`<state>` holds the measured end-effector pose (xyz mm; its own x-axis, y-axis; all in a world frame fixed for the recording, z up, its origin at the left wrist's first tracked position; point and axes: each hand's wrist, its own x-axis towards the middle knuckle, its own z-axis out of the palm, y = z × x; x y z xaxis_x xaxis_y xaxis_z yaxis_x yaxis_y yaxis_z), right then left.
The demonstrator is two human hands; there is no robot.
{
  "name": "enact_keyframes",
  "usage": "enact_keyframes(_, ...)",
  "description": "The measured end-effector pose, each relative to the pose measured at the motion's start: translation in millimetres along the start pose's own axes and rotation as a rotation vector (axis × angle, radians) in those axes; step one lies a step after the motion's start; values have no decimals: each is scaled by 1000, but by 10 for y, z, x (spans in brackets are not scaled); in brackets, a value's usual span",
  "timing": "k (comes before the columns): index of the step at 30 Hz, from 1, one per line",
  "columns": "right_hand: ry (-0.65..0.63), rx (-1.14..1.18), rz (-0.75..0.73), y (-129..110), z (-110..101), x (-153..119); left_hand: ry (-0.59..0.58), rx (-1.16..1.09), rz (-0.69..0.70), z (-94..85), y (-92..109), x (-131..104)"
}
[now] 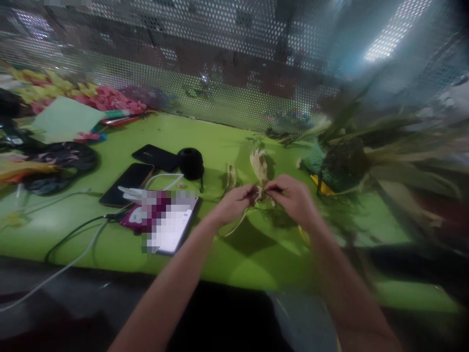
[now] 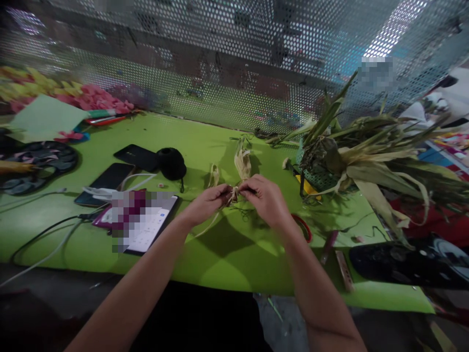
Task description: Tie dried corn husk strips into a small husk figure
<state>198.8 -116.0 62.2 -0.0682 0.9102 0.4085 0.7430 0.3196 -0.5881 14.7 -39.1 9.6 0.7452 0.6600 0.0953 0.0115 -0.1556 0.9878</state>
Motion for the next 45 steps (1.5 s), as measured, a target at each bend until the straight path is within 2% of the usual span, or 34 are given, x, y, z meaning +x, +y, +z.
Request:
enact_keyframes(8,-30,145,76,-24,63,-4,15,34,13,33,-33,11)
enact_keyframes(11,-71,53,21,-87,69,-15,28,-51,29,62,-9,5)
enact_keyframes(13,-52,-22,15,-125,85,-21,24,-60,27,81,4,3)
enact_keyframes(17,14,-52,75,-129,124,-22,11,-8,4,109,-1,3)
enact_keyframes(23,235,364,275,-75,45,9,-7,-38,-46,95,5,0)
enact_keyframes(25,305,422,295,-96,11,23,-20,-68,-54,83,24,-3)
enact_keyframes(32,412,425,255,-172,4,17,-24,-299,-66,86,16,-17)
enact_keyframes(38,571,483,161,-147,-53,4,-16,-310,-61,78,-13,-8)
enact_keyframes(43,628,501,109,-225,-99,-12,-22,-301,-12,81,-48,-7)
enact_keyframes(45,609,491,82,-246,-121,-24,-29,-308,15,83,-57,-3)
